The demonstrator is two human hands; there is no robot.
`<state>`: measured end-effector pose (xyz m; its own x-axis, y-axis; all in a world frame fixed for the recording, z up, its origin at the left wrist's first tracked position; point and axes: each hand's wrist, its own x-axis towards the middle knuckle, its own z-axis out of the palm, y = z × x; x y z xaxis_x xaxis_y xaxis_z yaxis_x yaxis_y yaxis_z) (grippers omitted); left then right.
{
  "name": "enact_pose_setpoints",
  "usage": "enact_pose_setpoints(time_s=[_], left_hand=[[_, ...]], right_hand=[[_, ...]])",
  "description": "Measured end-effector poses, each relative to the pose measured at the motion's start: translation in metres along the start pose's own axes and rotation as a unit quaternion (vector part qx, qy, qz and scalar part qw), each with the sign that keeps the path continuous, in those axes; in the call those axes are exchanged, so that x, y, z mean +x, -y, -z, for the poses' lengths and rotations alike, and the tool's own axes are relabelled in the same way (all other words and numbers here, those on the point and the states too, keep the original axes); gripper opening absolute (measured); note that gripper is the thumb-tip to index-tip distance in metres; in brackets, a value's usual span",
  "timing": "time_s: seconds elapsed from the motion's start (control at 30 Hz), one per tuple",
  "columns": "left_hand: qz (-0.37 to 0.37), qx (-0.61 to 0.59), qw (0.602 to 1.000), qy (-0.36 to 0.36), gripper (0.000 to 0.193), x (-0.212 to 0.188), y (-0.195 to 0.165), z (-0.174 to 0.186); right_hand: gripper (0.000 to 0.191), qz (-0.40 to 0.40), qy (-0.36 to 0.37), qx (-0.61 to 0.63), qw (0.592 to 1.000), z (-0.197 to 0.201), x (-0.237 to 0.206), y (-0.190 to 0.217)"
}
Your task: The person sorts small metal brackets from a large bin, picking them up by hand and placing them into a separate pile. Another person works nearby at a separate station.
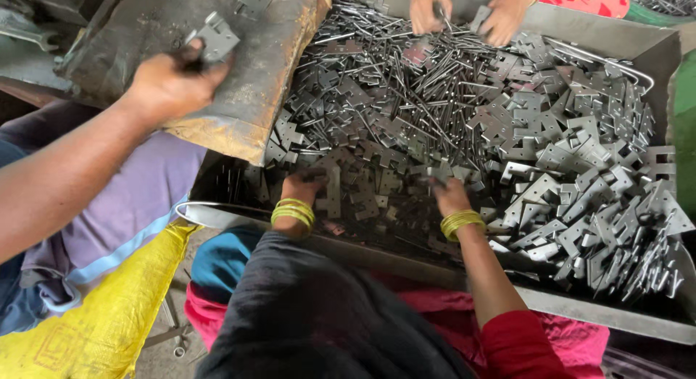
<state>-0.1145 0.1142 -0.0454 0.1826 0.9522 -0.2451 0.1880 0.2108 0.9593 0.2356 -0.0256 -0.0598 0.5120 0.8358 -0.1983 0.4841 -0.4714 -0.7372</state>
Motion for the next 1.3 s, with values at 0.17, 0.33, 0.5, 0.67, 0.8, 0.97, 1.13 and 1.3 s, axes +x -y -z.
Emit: enact_pose_setpoints(time_s=[0.17,0.33,0.5,0.67,0.8,0.97,1.13,1.3], left_hand=[[-0.007,-0.129,0.992,0.003,0.034,0.002,0.002,-0.017],[0.021,-0.083,0.996,-0.004,0.037,-0.001,0.002,-0.019],[-0.071,-0.032,0.997,-0.003,0.027,-0.010,-0.016,-0.022],[0.036,-0.138,0.988,0.060,0.026,-0.026,-0.048,-0.102],[0.025,0.008,0.998,0.052,0.030,-0.048,-0.059,-0.188],[-0.284,0.344,0.886,-0.127,0.063,-0.069,-0.023,-0.192],[-0.109,0.080,0.989,0.068,0.026,-0.036,-0.005,-0.104],[-0.109,-0.103,0.987,-0.050,0.022,-0.013,-0.001,0.005]], right_hand=[[0.029,0.405,0.048,-0.323,0.854,-0.012,-0.039,0.028],[0.030,0.461,0.136,-0.420,0.770,-0.024,-0.047,0.046],[0.021,0.281,0.054,-0.341,0.896,-0.024,-0.029,0.013],[0.036,-0.068,-0.009,0.294,0.953,-0.016,-0.020,-0.009],[0.051,-0.248,0.081,0.562,0.785,-0.016,-0.031,-0.001],[0.053,-0.180,0.034,0.401,0.898,-0.021,-0.044,0.034],[0.052,-0.013,-0.004,0.225,0.974,-0.072,-0.026,0.091],[0.048,0.082,0.001,-0.279,0.957,-0.104,-0.018,0.115]])
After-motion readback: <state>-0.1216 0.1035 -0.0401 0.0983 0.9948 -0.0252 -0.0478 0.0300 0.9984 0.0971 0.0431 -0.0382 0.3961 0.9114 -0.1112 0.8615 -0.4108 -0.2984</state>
